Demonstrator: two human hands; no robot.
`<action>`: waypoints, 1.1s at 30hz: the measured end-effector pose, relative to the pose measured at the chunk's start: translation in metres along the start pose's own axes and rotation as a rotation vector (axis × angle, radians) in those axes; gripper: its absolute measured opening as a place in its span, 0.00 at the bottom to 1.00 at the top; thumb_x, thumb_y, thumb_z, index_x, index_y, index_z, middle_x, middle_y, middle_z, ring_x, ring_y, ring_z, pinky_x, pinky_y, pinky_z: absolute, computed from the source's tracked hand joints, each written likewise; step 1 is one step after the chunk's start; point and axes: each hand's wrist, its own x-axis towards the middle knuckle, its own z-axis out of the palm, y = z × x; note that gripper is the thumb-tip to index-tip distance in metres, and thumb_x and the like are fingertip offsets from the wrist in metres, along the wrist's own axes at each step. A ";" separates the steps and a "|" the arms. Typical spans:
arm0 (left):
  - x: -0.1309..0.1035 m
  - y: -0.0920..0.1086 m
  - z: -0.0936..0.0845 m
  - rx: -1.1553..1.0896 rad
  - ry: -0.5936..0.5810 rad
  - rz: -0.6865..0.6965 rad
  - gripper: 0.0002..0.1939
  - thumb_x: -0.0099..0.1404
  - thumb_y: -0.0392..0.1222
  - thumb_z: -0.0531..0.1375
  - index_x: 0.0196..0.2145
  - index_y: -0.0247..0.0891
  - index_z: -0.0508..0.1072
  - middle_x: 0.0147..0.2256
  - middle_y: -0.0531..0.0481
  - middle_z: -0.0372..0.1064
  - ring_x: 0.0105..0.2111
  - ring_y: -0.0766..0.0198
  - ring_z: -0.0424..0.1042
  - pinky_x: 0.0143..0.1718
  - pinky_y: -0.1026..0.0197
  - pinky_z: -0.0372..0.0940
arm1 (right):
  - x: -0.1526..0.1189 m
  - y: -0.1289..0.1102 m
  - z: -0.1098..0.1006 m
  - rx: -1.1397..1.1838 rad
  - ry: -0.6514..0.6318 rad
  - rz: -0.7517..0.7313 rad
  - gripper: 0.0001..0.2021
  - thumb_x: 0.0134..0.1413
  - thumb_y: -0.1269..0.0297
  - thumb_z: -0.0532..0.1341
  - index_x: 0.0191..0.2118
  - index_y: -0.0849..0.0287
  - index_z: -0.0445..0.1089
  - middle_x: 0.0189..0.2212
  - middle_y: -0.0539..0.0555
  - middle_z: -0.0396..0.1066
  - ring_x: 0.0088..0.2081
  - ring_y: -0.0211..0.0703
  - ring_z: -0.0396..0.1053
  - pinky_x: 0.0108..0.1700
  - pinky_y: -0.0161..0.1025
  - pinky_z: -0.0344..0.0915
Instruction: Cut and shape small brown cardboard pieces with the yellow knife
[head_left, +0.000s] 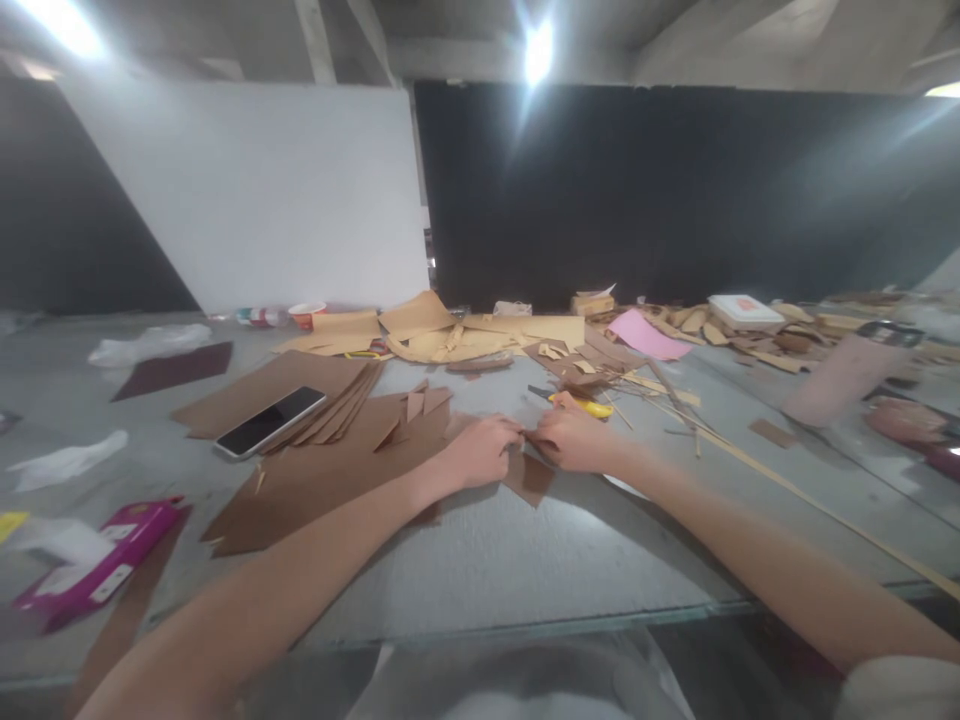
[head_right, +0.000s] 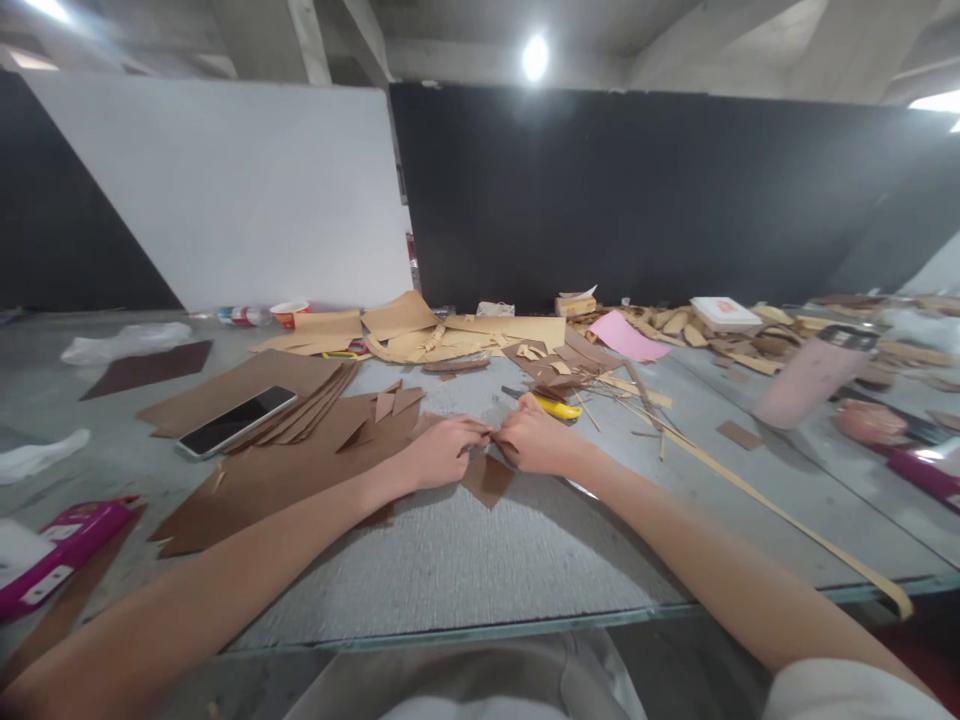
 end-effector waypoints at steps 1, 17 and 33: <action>0.000 0.000 -0.001 -0.025 0.006 -0.027 0.23 0.57 0.22 0.55 0.45 0.38 0.79 0.51 0.43 0.78 0.56 0.53 0.74 0.60 0.52 0.69 | 0.000 0.000 0.000 -0.018 -0.005 -0.008 0.15 0.66 0.73 0.54 0.33 0.61 0.77 0.26 0.55 0.75 0.27 0.40 0.58 0.47 0.47 0.45; -0.001 0.001 -0.002 0.004 0.022 -0.002 0.25 0.63 0.22 0.54 0.53 0.35 0.77 0.54 0.41 0.78 0.57 0.53 0.74 0.61 0.49 0.69 | 0.002 -0.004 -0.004 -0.096 -0.073 -0.058 0.18 0.67 0.71 0.53 0.29 0.61 0.76 0.26 0.58 0.76 0.28 0.42 0.61 0.45 0.48 0.46; 0.002 -0.003 0.001 0.189 -0.037 0.046 0.23 0.64 0.25 0.56 0.55 0.34 0.75 0.60 0.36 0.72 0.66 0.49 0.66 0.67 0.46 0.63 | 0.000 0.007 -0.002 0.124 -0.118 0.096 0.27 0.73 0.63 0.53 0.19 0.60 0.69 0.16 0.51 0.67 0.23 0.37 0.49 0.44 0.44 0.49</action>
